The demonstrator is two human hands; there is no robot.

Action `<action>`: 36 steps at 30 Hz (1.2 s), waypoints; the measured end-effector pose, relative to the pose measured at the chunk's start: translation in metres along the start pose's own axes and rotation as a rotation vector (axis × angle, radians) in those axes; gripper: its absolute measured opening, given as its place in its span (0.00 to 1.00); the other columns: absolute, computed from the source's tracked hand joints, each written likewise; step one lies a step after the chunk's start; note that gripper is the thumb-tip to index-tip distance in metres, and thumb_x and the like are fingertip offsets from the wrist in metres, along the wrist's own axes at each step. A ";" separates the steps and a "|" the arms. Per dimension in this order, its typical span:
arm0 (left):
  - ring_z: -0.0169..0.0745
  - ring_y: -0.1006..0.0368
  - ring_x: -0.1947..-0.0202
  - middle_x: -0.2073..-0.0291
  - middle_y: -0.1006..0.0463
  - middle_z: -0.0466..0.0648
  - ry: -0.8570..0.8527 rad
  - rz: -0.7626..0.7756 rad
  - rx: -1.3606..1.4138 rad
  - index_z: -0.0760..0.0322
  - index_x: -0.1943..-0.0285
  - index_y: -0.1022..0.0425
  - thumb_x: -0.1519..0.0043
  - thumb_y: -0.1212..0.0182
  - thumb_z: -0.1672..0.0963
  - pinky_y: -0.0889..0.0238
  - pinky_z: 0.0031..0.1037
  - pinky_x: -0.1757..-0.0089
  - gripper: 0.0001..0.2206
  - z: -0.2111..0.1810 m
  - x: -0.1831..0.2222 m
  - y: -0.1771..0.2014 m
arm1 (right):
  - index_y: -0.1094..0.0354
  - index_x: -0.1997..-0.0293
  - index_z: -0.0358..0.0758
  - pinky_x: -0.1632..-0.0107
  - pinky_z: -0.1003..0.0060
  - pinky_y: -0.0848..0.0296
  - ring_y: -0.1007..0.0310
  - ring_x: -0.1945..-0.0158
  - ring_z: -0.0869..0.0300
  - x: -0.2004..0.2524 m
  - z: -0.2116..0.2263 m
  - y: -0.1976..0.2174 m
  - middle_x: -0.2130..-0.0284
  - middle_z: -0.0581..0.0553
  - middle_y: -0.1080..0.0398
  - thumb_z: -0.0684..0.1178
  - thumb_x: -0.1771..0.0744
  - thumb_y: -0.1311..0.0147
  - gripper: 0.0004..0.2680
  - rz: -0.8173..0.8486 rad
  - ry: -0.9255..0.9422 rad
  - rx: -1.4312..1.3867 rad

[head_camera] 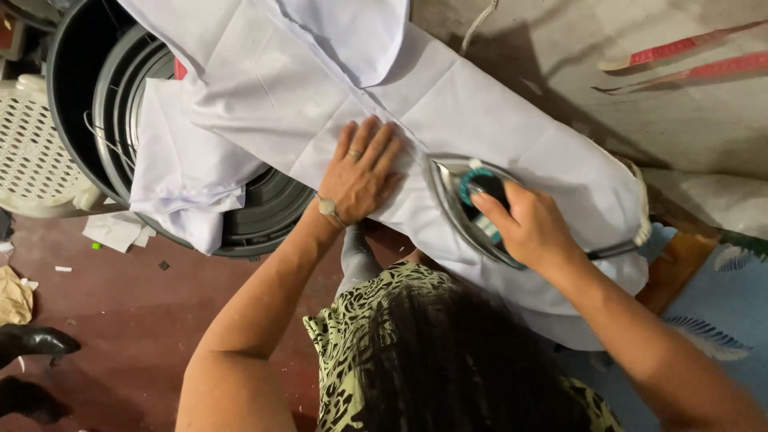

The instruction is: Ironing a white garment on a pressing table using a spray bottle and a steam iron.

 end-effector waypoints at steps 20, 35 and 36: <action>0.65 0.48 0.27 0.29 0.38 0.54 0.053 0.056 -0.041 0.40 0.25 0.36 0.30 0.51 0.46 0.58 0.58 0.33 0.22 0.000 0.010 -0.005 | 0.39 0.77 0.38 0.70 0.53 0.30 0.26 0.74 0.45 0.031 -0.031 0.037 0.86 0.37 0.30 0.59 0.29 0.45 0.19 0.028 -0.065 -0.058; 0.64 0.38 0.32 0.33 0.33 0.59 0.099 -0.011 -0.047 0.62 0.30 0.32 0.29 0.52 0.50 0.47 0.52 0.36 0.21 0.017 0.009 -0.001 | 0.40 0.71 0.36 0.67 0.43 0.29 0.25 0.64 0.31 -0.033 0.031 -0.012 0.78 0.27 0.30 0.67 0.29 0.52 0.21 0.026 0.083 0.062; 0.64 0.38 0.32 0.33 0.33 0.59 0.100 -0.010 -0.044 0.62 0.30 0.32 0.29 0.52 0.50 0.47 0.52 0.36 0.21 0.026 0.005 0.000 | 0.40 0.71 0.36 0.67 0.43 0.29 0.25 0.64 0.31 -0.038 0.040 -0.012 0.78 0.27 0.30 0.67 0.29 0.52 0.21 0.028 0.080 0.063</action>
Point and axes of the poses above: each hand's wrist, its own x-axis away from the middle knuckle, its own y-axis out of the back of the hand, z = x × y, the point moved 8 cm from there along -x, towards the middle knuckle
